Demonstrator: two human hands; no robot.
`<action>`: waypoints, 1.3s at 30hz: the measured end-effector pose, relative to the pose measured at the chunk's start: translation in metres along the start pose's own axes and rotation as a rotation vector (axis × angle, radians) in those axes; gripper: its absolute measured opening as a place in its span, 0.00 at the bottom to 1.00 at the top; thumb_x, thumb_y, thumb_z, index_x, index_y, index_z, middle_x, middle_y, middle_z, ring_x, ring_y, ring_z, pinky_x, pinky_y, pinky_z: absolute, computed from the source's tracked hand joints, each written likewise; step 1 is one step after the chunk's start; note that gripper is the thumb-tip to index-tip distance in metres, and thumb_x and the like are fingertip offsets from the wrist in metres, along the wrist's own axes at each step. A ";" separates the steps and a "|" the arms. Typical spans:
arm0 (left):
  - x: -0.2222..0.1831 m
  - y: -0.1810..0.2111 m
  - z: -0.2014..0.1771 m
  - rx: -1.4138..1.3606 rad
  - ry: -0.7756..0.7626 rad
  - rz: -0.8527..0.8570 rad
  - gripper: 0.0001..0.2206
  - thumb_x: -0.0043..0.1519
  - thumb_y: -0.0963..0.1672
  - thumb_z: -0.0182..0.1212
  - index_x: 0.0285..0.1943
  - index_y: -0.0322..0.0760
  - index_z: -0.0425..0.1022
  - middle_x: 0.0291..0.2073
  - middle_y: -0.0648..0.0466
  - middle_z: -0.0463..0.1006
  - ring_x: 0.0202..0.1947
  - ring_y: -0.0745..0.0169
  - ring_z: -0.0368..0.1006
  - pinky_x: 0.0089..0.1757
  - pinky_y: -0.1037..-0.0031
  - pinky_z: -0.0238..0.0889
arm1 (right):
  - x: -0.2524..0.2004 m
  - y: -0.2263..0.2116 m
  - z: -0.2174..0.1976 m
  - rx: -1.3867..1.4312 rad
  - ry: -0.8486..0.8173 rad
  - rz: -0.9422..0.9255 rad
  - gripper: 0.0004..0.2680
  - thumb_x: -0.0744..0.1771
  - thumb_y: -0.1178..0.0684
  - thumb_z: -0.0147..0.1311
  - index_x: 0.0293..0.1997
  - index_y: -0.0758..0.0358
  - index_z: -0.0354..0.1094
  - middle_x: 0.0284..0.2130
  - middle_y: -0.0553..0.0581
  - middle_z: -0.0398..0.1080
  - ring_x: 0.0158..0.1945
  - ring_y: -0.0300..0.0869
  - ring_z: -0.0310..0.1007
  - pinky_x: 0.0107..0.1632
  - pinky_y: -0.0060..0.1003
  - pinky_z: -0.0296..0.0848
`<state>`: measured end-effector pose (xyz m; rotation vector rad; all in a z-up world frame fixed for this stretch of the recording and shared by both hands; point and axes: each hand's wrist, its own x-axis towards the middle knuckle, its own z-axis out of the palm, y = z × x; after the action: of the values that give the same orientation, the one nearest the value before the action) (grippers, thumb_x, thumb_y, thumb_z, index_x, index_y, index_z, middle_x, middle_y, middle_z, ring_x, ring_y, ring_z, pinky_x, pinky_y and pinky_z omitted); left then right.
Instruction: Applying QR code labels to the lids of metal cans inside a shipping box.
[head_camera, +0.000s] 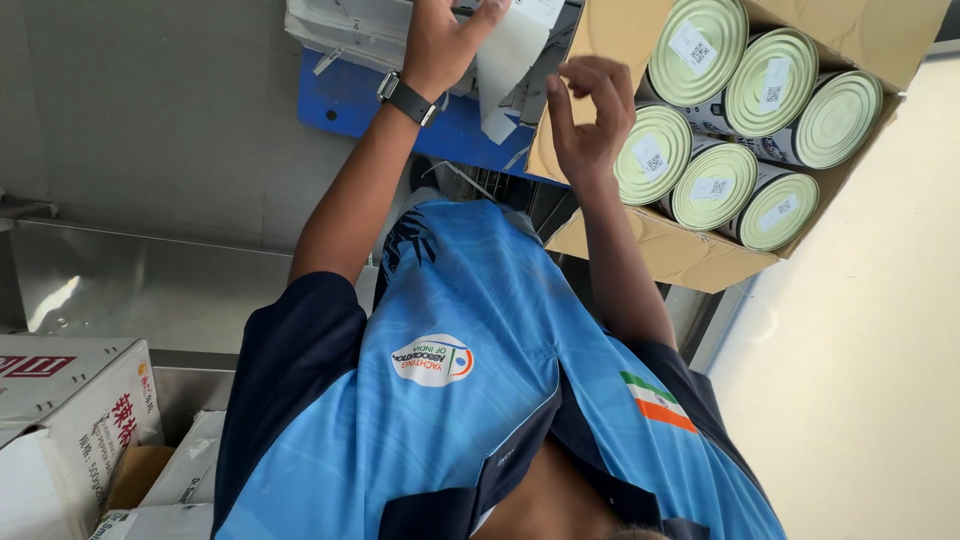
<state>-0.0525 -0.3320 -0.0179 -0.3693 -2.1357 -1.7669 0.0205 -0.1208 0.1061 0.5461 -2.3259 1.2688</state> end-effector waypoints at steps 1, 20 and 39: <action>-0.001 0.005 -0.003 0.005 0.001 -0.002 0.13 0.71 0.49 0.68 0.50 0.34 0.77 0.40 0.51 0.81 0.40 0.61 0.80 0.41 0.68 0.74 | 0.013 -0.004 0.004 0.006 -0.001 0.001 0.04 0.69 0.61 0.65 0.46 0.66 0.73 0.45 0.58 0.72 0.41 0.42 0.73 0.41 0.35 0.72; 0.015 0.088 -0.016 -0.334 -0.165 0.074 0.05 0.72 0.41 0.67 0.51 0.33 0.79 0.42 0.53 0.84 0.44 0.66 0.80 0.49 0.73 0.75 | 0.044 0.019 0.026 0.351 -0.082 0.173 0.04 0.72 0.61 0.58 0.43 0.74 0.71 0.33 0.56 0.74 0.36 0.35 0.74 0.42 0.31 0.75; -0.030 -0.057 0.005 -0.266 0.183 -0.400 0.15 0.68 0.38 0.63 0.61 0.32 0.66 0.55 0.44 0.75 0.57 0.55 0.76 0.58 0.66 0.73 | -0.113 0.148 -0.124 0.293 0.612 0.547 0.11 0.75 0.45 0.44 0.47 0.63 0.62 0.32 0.50 0.66 0.34 0.33 0.68 0.39 0.31 0.68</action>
<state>-0.0491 -0.3370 -0.0823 0.1684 -1.9462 -2.2151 0.0587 0.0746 0.0039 -0.3953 -1.8201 1.7287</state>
